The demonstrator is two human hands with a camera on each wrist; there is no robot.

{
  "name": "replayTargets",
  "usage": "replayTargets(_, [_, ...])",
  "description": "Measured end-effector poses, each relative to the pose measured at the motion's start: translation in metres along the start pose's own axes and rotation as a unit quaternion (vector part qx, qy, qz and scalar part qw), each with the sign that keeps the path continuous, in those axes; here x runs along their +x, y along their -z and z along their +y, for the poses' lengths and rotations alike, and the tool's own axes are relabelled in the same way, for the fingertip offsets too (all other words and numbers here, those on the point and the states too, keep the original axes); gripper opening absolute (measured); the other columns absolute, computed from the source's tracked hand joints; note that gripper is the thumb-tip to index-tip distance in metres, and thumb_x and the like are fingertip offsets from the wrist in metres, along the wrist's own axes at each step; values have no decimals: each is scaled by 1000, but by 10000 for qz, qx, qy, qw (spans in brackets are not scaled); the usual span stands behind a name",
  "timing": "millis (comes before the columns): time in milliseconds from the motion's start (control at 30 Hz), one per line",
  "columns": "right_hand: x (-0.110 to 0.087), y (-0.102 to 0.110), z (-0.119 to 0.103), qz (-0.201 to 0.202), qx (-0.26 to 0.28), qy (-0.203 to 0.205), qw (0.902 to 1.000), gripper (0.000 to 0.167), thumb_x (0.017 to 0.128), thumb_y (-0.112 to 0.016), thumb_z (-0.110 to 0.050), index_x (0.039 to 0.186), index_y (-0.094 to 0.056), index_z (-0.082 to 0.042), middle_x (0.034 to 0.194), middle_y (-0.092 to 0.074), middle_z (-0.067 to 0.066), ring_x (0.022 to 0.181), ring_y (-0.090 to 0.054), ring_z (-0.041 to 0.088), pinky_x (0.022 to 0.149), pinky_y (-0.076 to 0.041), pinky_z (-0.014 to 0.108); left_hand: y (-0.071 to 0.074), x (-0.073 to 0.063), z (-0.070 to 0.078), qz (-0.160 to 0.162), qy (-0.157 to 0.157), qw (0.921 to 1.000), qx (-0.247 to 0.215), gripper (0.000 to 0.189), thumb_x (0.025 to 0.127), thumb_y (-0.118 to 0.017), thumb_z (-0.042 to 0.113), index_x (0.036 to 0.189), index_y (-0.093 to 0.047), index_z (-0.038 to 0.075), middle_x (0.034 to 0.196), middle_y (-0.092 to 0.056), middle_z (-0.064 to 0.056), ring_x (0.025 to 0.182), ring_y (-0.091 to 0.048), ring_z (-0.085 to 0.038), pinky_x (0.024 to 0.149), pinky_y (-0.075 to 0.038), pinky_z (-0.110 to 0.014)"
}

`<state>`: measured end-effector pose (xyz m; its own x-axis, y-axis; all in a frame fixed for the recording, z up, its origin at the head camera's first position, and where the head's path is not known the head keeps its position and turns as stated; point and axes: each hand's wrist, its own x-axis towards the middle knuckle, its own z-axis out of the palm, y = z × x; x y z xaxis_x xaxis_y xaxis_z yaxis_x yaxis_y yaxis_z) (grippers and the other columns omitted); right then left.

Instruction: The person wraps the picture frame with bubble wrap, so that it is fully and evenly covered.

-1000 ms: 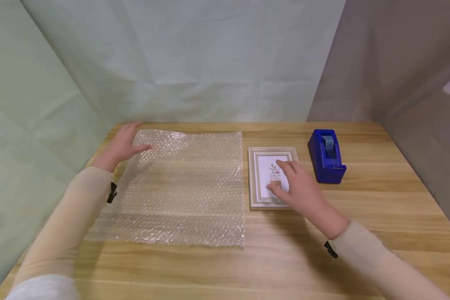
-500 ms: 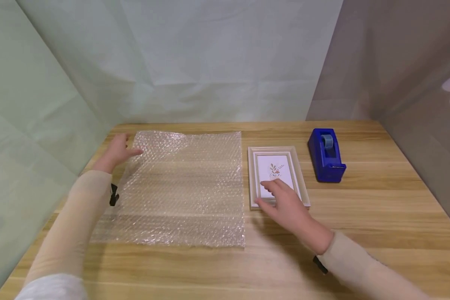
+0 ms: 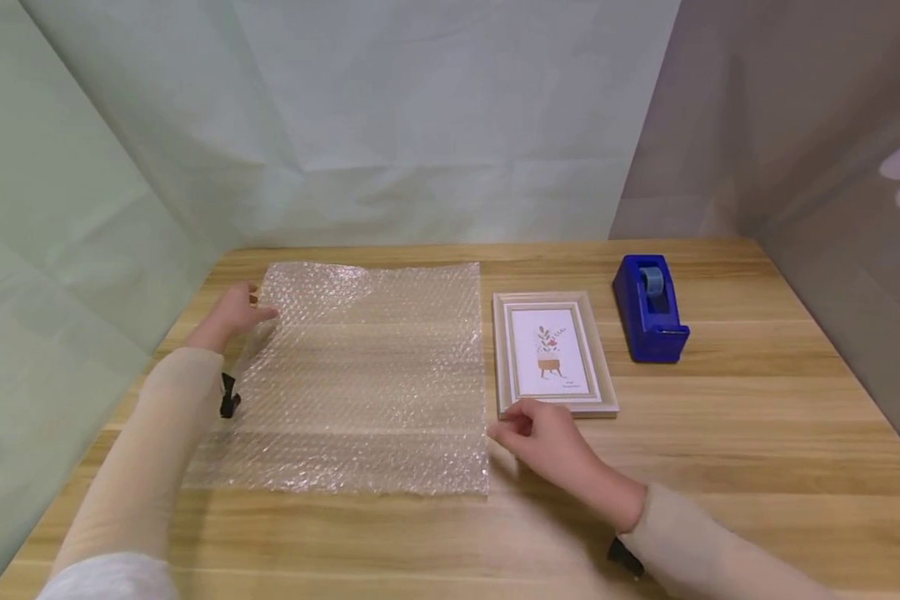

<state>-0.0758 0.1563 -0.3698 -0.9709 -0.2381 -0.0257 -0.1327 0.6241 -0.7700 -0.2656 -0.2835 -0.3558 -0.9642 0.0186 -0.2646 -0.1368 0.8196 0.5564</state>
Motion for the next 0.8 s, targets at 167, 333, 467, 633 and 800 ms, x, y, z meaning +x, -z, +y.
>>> replayTargets(167, [-2,-9,0,-677,806,-678,9921,27,84,-71,-20,93,-66,5,73,-67,5,62,-61,13,55,-53,24,-1,1,-2,-40,-147,9999,35,69,93,-50,7,141,-10,-21,139,-26,-44,128,-31,-55,107,-31,-60])
replayTargets(333, [-3,-17,1,-1139,1405,-833,9800,25,83,-70,-14,90,-61,9,70,-64,7,61,-62,14,54,-56,28,0,1,-7,-74,-111,9998,131,63,93,-48,5,140,-14,-21,131,-35,-43,122,-37,-52,105,-35,-59])
replayTargets(467, [-3,-22,-1,-1290,1773,-996,9706,27,81,-71,-10,91,-56,9,68,-63,6,59,-62,15,56,-57,31,1,1,-10,-1,-141,9996,263,59,92,-46,4,138,-20,-21,122,-41,-37,110,-43,-45,99,-39,-57])
replayTargets(633, [-1,-26,-1,-1338,1988,-1093,9647,26,80,-70,-7,93,-54,9,66,-61,4,55,-60,13,55,-57,31,2,1,-12,29,-133,9994,306,54,91,-43,1,137,-24,-20,115,-42,-31,101,-41,-40,93,-41,-55])
replayTargets(800, [-2,-25,-1,-1399,2240,-1090,9583,22,79,-67,-1,93,-52,8,66,-61,3,53,-60,12,53,-57,30,2,0,-13,111,-324,9989,324,49,90,-42,-1,133,-29,-20,107,-44,-29,97,-42,-39,86,-43,-51])
